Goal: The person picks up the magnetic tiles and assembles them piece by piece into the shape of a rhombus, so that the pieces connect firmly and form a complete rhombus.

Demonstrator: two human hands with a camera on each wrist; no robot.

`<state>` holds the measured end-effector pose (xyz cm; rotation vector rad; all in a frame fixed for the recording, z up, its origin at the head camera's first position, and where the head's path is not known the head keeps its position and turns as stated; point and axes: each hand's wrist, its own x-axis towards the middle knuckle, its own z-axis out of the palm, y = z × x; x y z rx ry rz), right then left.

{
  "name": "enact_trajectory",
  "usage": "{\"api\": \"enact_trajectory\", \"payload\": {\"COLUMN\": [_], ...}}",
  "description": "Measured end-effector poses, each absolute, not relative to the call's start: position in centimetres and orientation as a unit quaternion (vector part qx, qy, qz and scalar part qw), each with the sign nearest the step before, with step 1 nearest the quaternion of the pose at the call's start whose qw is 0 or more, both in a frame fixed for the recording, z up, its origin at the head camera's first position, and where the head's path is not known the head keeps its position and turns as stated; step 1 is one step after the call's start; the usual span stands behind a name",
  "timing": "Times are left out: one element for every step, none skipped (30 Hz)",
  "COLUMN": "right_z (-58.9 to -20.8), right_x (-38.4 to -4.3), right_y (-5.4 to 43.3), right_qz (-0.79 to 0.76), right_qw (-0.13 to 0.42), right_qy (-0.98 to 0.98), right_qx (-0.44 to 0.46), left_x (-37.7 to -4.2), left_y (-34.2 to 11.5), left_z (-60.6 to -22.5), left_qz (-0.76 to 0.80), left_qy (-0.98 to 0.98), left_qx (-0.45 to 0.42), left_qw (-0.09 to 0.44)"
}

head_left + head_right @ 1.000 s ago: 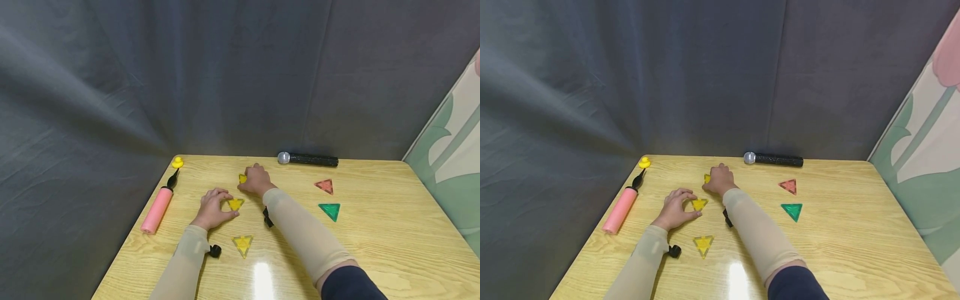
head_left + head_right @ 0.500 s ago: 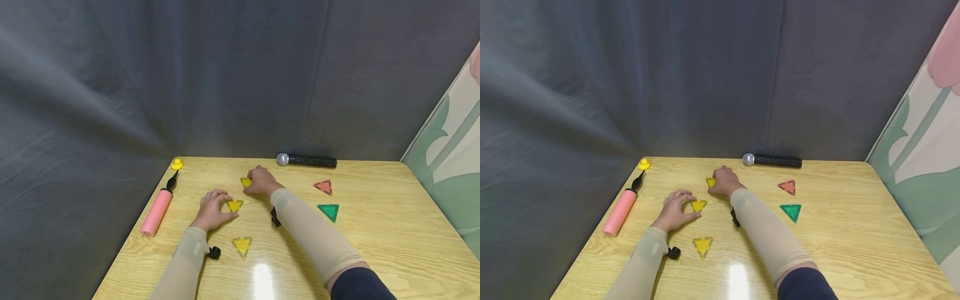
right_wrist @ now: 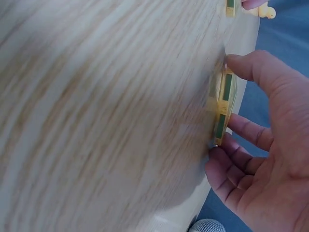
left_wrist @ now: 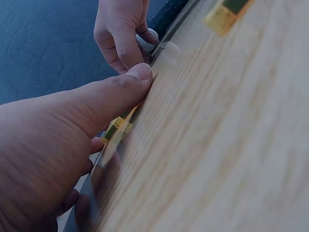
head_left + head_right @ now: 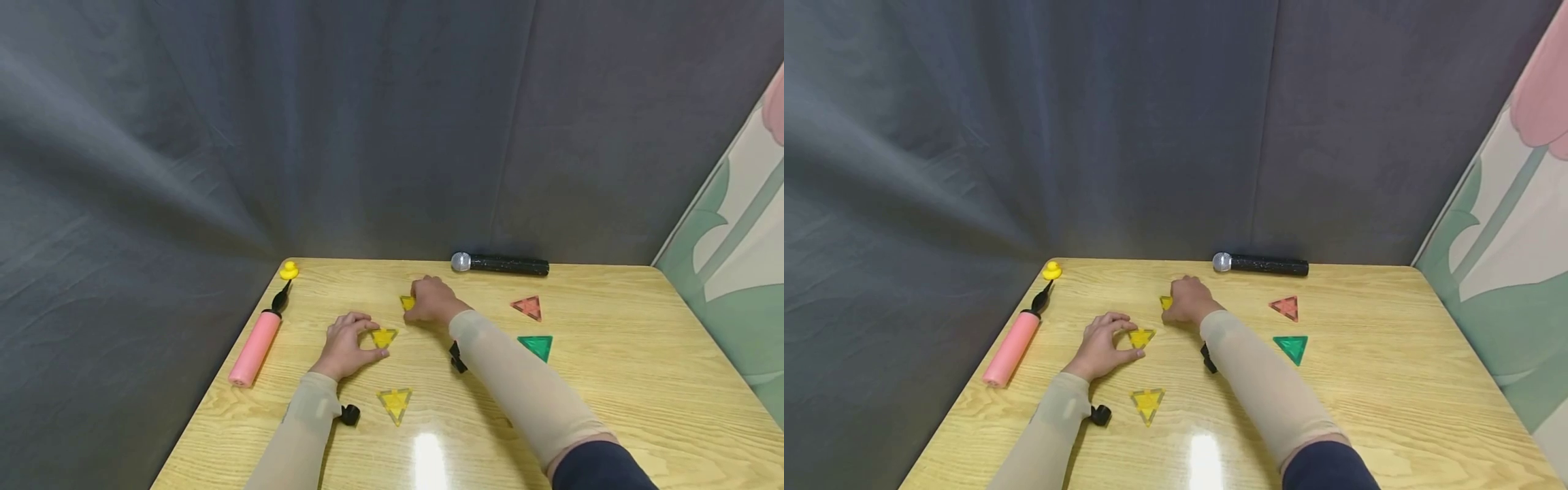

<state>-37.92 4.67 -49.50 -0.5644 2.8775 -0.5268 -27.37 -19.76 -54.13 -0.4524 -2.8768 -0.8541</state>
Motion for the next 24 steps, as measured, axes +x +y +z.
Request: {"api": "enact_trajectory", "payload": {"right_z": [-49.5, -49.5, -49.4, -49.4, -49.3, -49.3, -49.2, -49.1, -49.1, -49.1, -49.0, -48.9, -48.9, -48.9, -48.9, -48.9, -48.9, -48.9, -48.9, -48.9, -48.9, -48.9, -48.8, -48.8], "right_x": [-37.9, -37.9, -37.8, -37.7, -37.7, -37.6, -37.6, -37.5, -37.5, -37.4, -37.4, -37.4, -37.5, -37.5, -37.5, -37.6, -37.7, -37.7, -37.8, -37.8, -37.8, -37.8, -37.7, -37.7], "right_y": [4.9, 5.1, 5.2, 5.4, 5.6, 5.8, 6.0, 6.2, 6.3, 6.5, 6.6, 6.8, 6.9, 7.0, 7.1, 7.2, 7.3, 7.4, 7.5, 7.6, 7.7, 7.9, 8.0, 8.2], "right_qz": [-0.178, -0.182, -0.186, -0.19, -0.191, -0.194, -0.197, -0.2, -0.2, -0.201, -0.201, -0.2, -0.2, -0.198, -0.198, -0.196, -0.196, -0.197, -0.198, -0.199, -0.198, -0.197, -0.197, -0.196], "right_qw": [0.081, 0.081, 0.08, 0.08, 0.08, 0.08, 0.081, 0.082, 0.083, 0.085, 0.086, 0.087, 0.086, 0.085, 0.083, 0.084, 0.084, 0.085, 0.088, 0.091, 0.091, 0.09, 0.089, 0.089], "right_qy": [0.963, 0.962, 0.962, 0.961, 0.961, 0.961, 0.96, 0.96, 0.96, 0.96, 0.959, 0.959, 0.959, 0.96, 0.96, 0.959, 0.959, 0.958, 0.957, 0.957, 0.956, 0.957, 0.956, 0.957], "right_qx": [-0.187, -0.186, -0.185, -0.184, -0.183, -0.182, -0.182, -0.18, -0.179, -0.179, -0.179, -0.178, -0.179, -0.181, -0.183, -0.185, -0.187, -0.189, -0.191, -0.192, -0.194, -0.196, -0.197, -0.196], "left_x": [-27.4, -27.3, -27.3, -27.3, -27.2, -27.2, -27.2, -27.1, -27.1, -27.1, -27.0, -27.0, -27.0, -27.1, -27.1, -27.1, -27.1, -27.1, -27.1, -27.1, -27.1, -27.1, -27.1, -27.1], "left_y": [-19.7, -19.7, -19.7, -19.6, -19.6, -19.6, -19.6, -19.6, -19.6, -19.6, -19.6, -19.6, -19.6, -19.6, -19.6, -19.6, -19.6, -19.6, -19.6, -19.6, -19.6, -19.6, -19.5, -19.5], "left_z": [-54.1, -54.1, -54.1, -54.1, -54.1, -54.0, -54.0, -53.9, -53.9, -53.9, -53.8, -53.8, -53.8, -53.9, -53.9, -53.9, -53.9, -53.9, -53.9, -53.9, -53.9, -53.9, -53.9, -53.9], "left_qz": [-0.281, -0.282, -0.282, -0.282, -0.281, -0.282, -0.283, -0.283, -0.284, -0.284, -0.285, -0.285, -0.284, -0.283, -0.282, -0.281, -0.281, -0.281, -0.282, -0.282, -0.283, -0.285, -0.286, -0.287], "left_qy": [-0.946, -0.946, -0.946, -0.946, -0.946, -0.945, -0.945, -0.944, -0.944, -0.943, -0.943, -0.943, -0.943, -0.944, -0.944, -0.944, -0.945, -0.945, -0.945, -0.945, -0.944, -0.944, -0.944, -0.943], "left_qx": [-0.15, -0.15, -0.151, -0.15, -0.151, -0.153, -0.154, -0.156, -0.157, -0.159, -0.16, -0.161, -0.161, -0.16, -0.159, -0.159, -0.158, -0.157, -0.157, -0.156, -0.156, -0.156, -0.155, -0.155], "left_qw": [0.054, 0.054, 0.055, 0.054, 0.056, 0.058, 0.06, 0.061, 0.063, 0.065, 0.067, 0.067, 0.066, 0.065, 0.064, 0.063, 0.061, 0.059, 0.057, 0.057, 0.057, 0.057, 0.056, 0.057]}}
